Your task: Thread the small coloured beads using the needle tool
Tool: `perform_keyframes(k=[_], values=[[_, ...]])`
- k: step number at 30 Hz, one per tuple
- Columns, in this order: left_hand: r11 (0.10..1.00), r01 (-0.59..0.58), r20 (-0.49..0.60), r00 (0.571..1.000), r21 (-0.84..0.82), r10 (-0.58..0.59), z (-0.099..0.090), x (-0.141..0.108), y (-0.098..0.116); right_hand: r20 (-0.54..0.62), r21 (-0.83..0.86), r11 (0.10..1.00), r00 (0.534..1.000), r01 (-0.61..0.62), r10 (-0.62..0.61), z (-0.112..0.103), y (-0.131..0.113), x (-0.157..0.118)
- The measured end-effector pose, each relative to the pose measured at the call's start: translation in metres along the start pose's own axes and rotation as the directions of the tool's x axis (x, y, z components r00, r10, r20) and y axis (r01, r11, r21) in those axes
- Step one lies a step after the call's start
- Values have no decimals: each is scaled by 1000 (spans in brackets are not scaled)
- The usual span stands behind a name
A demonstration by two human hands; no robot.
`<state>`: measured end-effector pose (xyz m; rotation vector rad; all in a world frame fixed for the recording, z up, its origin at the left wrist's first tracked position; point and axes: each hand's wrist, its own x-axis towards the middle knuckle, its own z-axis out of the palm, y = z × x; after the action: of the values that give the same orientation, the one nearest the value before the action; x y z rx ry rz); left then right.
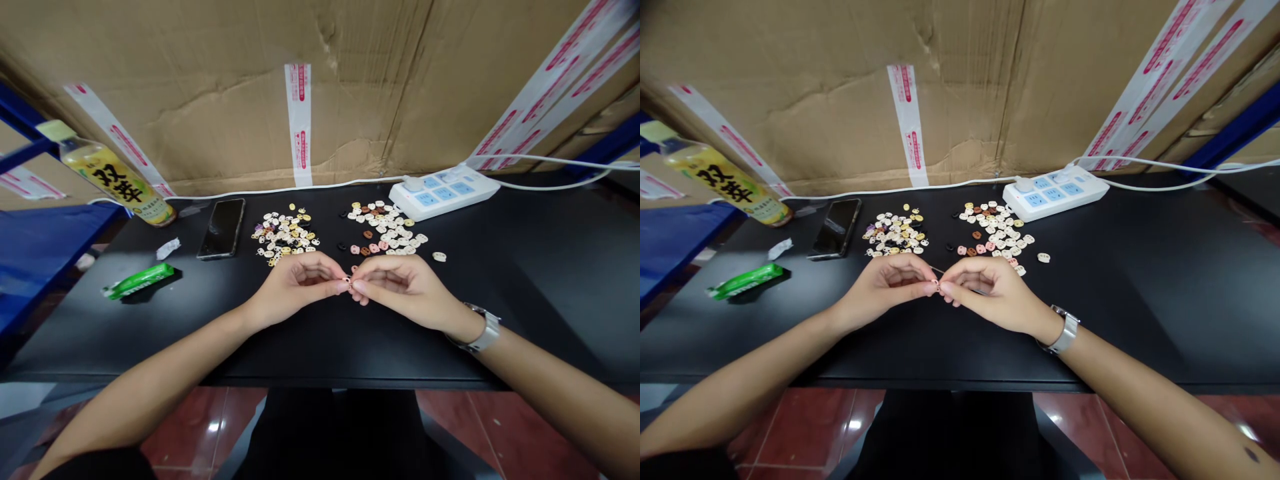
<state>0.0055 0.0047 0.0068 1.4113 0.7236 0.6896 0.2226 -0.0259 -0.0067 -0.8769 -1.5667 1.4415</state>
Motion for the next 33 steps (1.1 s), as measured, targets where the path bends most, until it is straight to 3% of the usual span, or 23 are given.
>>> perform_keyframes(k=[14, 33], values=[[993, -4, -8, 1000, -121, 3, 4, -1, -9, 21, 7, 1000, 999, 27, -28, 1, 8, 0], [994, -10, 6, 1000, -105, 11, 7, -3, -7, 54, 55, 998, 997, 43, -46, 1, 10, -3]])
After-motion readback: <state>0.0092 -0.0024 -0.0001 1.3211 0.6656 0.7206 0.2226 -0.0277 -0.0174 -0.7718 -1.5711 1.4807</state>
